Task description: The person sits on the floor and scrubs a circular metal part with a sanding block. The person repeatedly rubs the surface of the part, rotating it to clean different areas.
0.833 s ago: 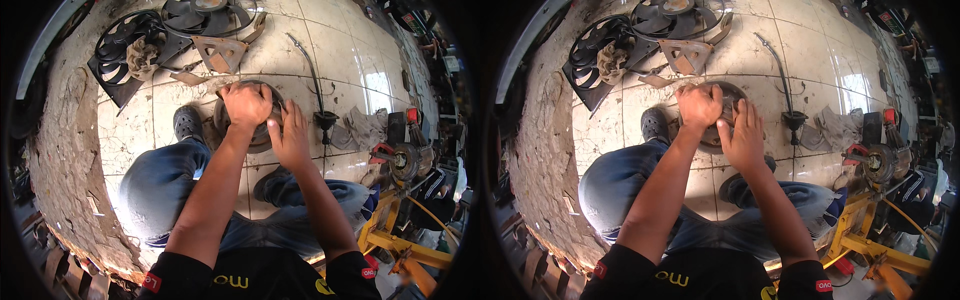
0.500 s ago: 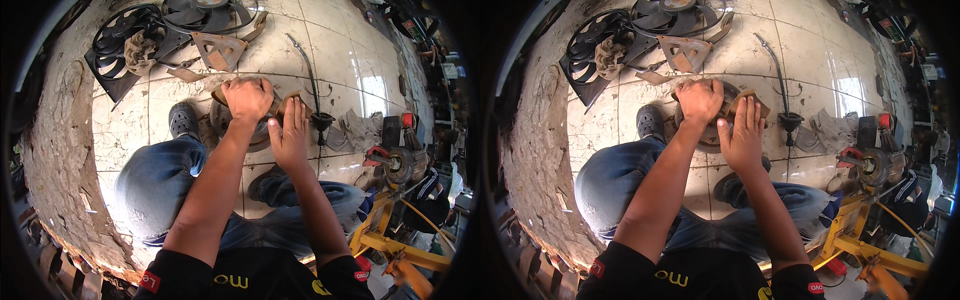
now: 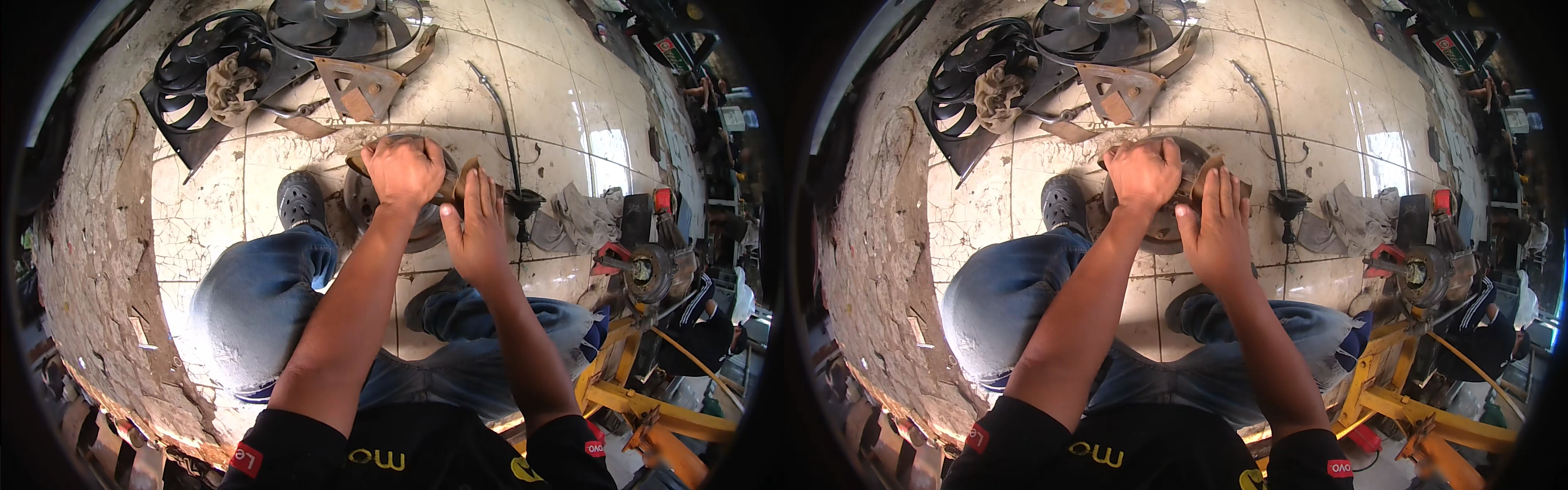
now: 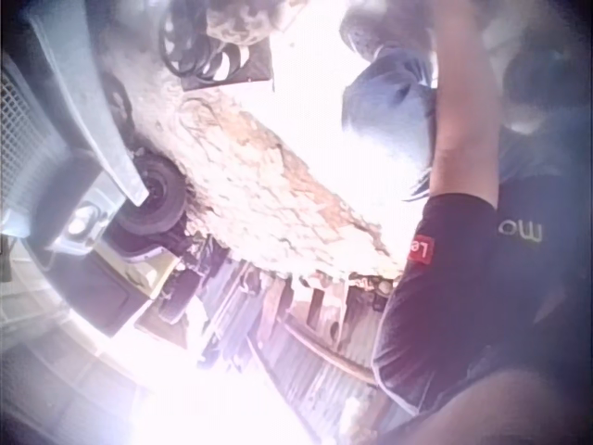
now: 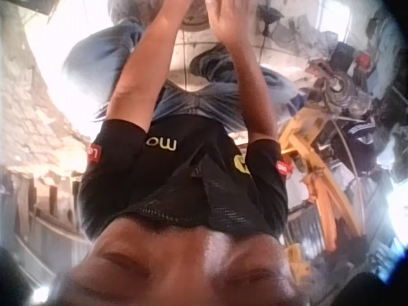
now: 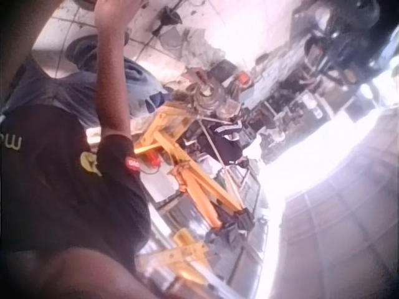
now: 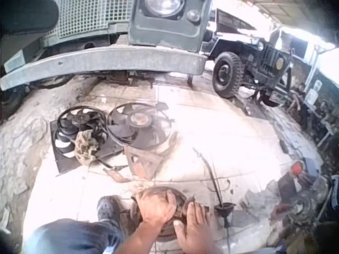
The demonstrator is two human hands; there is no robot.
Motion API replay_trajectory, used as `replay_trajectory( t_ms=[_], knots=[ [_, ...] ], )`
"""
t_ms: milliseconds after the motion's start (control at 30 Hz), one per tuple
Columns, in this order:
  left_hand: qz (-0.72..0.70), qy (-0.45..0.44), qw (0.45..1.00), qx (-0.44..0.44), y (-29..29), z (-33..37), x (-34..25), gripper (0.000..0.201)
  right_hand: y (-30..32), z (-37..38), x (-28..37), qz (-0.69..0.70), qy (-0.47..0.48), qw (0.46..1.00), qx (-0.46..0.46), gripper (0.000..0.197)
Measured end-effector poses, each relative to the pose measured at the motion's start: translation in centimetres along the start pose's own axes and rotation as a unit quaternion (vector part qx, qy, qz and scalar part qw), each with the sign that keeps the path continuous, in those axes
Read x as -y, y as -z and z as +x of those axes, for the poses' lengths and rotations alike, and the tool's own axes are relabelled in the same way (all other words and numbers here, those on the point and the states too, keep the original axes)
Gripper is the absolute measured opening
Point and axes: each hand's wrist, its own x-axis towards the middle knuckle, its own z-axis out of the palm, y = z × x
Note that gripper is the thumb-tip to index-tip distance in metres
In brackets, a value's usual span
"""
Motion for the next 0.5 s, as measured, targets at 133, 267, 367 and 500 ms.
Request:
replay_trajectory(
  t_ms=[133, 267, 367, 500],
  knots=[
    [-0.006, -0.026, 1.0, -0.011, 0.4, -0.4, -0.2, 0.04, -0.2, -0.5, -0.8, 0.006, 0.007, 1.0, -0.005, 0.073],
    [-0.014, -0.009, 1.0, -0.009, 0.2, 0.0, 0.3, 0.041, 0.5, 1.8, 0.0, 0.027, -0.014, 0.999, 0.021, 0.072],
    [0.012, 0.001, 1.0, -0.015, 0.3, -0.3, 0.4, 0.042, 0.7, -0.5, 0.0, 0.026, 0.018, 0.999, 0.019, 0.071],
    [0.003, -0.003, 1.0, -0.006, 0.3, -0.1, 0.7, 0.042, 0.3, 0.1, -0.4, 0.031, 0.042, 0.999, -0.015, 0.068]
  ],
)
